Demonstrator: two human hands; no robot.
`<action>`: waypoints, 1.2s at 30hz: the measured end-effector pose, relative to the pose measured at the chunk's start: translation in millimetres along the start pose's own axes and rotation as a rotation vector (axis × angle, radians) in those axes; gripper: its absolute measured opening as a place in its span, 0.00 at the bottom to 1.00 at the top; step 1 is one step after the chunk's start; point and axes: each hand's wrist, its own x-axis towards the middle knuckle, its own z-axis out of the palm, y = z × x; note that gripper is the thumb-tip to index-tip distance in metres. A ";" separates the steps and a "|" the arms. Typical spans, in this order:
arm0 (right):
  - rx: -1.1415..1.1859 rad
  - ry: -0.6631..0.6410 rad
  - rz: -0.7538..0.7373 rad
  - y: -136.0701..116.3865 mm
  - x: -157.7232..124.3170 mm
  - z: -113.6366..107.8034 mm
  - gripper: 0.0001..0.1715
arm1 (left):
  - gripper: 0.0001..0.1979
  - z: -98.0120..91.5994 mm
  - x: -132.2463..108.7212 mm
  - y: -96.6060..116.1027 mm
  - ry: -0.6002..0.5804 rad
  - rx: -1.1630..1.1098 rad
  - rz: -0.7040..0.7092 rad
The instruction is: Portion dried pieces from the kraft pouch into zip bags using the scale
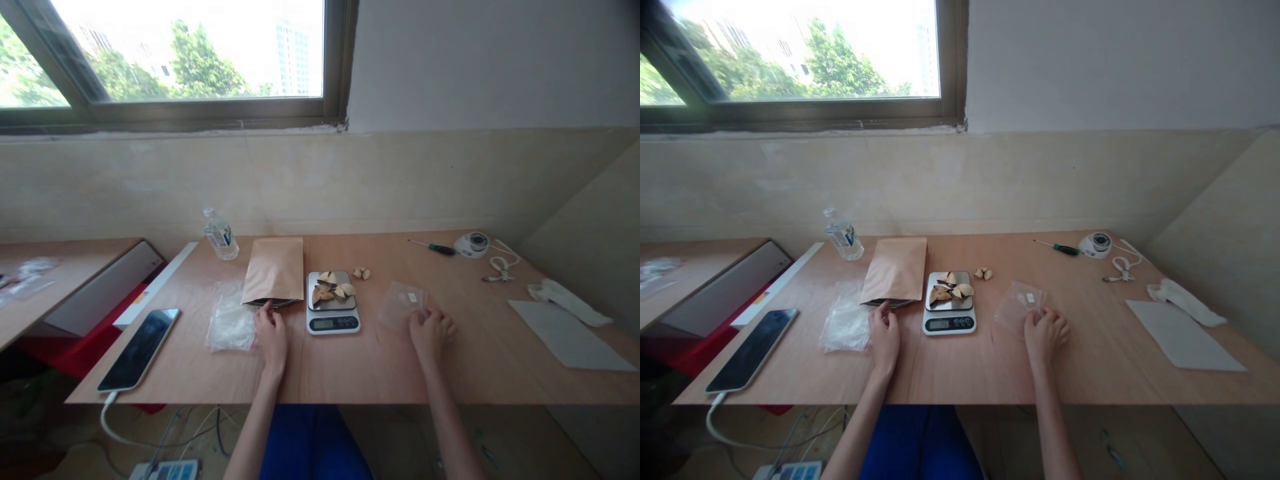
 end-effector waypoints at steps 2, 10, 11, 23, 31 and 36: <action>-0.015 -0.009 0.000 -0.5 0.4 -0.2 0.22 | 0.17 5.9 5.9 1.1 0.028 0.132 0.062; -0.023 0.016 -0.012 -2.9 -0.2 -1.8 0.21 | 0.15 24.1 29.8 8.9 -0.025 0.569 0.122; -0.035 0.007 -0.006 -3.3 -0.2 -2.1 0.21 | 0.16 25.4 30.2 9.3 -0.033 0.581 0.125; -0.032 -0.010 0.003 -3.4 0.0 -1.6 0.21 | 0.13 8.1 27.2 7.3 -0.060 0.570 0.165; 0.000 -0.021 0.000 0.8 0.7 1.3 0.21 | 0.08 -15.7 17.1 9.4 -0.115 0.340 0.075; 0.043 0.007 -0.030 6.1 1.1 5.6 0.20 | 0.12 -24.1 24.7 13.9 -0.219 0.174 -0.076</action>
